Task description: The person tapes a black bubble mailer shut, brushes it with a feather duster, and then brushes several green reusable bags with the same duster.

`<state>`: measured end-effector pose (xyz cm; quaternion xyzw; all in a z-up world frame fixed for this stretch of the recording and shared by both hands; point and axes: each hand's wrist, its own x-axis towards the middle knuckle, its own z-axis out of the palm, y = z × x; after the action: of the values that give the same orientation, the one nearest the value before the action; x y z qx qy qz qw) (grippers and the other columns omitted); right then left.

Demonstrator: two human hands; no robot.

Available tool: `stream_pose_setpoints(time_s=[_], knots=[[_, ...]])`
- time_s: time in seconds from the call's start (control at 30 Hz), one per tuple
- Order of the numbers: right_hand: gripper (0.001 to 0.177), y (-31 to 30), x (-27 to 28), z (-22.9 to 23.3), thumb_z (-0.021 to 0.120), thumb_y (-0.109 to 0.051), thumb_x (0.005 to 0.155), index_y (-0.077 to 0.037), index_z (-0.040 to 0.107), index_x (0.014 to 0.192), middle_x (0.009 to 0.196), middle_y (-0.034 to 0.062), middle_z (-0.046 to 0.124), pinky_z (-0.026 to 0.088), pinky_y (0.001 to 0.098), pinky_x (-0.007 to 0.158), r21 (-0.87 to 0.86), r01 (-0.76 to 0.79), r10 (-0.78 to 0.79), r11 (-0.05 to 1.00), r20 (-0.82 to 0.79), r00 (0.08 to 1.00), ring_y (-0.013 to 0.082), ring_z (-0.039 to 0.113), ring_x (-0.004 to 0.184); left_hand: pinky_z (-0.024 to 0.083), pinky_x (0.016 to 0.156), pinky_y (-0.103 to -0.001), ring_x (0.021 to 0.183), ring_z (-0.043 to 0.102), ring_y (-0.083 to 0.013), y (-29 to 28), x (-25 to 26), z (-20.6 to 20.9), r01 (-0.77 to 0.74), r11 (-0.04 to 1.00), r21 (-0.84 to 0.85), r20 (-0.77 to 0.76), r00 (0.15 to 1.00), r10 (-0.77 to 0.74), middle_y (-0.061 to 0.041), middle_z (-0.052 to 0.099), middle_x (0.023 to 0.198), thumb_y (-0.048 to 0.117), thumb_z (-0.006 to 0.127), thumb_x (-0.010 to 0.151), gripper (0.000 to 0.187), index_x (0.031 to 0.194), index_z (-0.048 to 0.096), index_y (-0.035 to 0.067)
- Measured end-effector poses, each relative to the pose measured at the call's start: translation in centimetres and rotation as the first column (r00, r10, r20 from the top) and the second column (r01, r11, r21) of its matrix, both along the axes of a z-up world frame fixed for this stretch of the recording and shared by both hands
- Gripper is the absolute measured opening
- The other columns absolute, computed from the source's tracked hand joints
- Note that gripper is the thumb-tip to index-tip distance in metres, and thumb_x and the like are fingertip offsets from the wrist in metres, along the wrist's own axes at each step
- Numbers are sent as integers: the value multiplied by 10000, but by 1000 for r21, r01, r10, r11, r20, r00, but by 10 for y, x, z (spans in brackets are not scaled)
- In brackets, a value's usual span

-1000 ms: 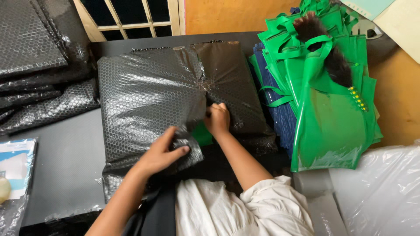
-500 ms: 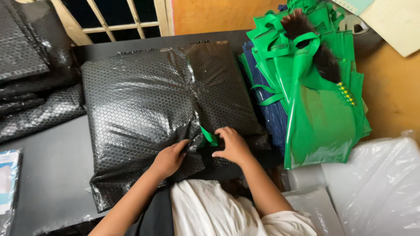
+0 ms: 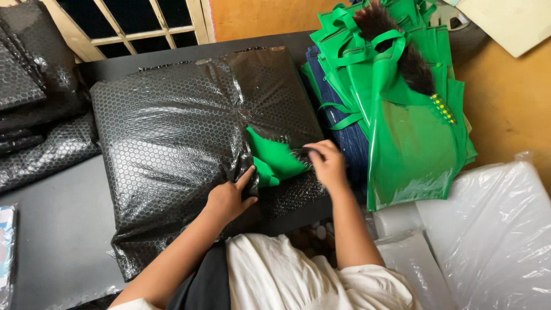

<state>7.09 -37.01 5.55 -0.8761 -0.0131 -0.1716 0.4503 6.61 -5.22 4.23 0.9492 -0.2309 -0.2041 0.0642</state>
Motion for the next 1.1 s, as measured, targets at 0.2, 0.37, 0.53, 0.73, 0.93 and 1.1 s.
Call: stream_pose_setpoints(time_s=[0.2,0.37,0.53,0.73,0.93,1.1], knots=[[280,28,-56,73,654,132,662,-30,818,819,802,155,730,546,430,825,106,-441,454,891,-229,861,307,700,812,635,689,-449,773,763,-371,-4,17,-28,-28,999,-29,-28,999,27,-159,750,839,628,636,857,939,1642,170,404],[134,66,-64,4,739,-100,782,-70,814,889,853,142,719,555,434,789,-155,-592,505,791,-381,775,336,702,846,616,699,-463,791,755,-382,3,9,2,24,997,-72,-43,999,-27,-177,747,872,377,588,955,820,1655,162,380],[109,87,-49,-90,723,-228,850,-163,808,867,910,20,695,559,314,811,-529,-403,292,747,-283,914,208,650,932,608,683,-514,774,754,-411,16,-18,-1,50,985,-167,78,996,-37,-221,743,869,240,600,967,831,1665,153,187],[104,93,-37,-132,664,-221,865,-187,698,773,860,-9,615,508,311,756,-650,-331,346,684,-110,932,189,597,879,492,434,-332,428,590,-203,9,-27,-67,339,932,-125,679,715,-169,42,546,589,334,566,947,179,983,542,160],[226,87,-44,-167,593,-213,883,-217,566,660,800,-43,519,447,308,689,-783,-212,421,585,69,905,165,534,816,439,463,-373,488,578,-183,-8,-23,-122,264,958,116,672,689,-271,18,589,734,252,694,809,465,1256,578,195],[85,104,-45,-173,660,-196,886,-160,692,816,869,-1,607,530,323,740,-684,-81,249,725,151,957,208,627,907,449,593,-412,615,664,-243,-9,-37,-128,190,981,31,575,800,-172,-49,596,886,359,561,986,523,1456,477,147]])
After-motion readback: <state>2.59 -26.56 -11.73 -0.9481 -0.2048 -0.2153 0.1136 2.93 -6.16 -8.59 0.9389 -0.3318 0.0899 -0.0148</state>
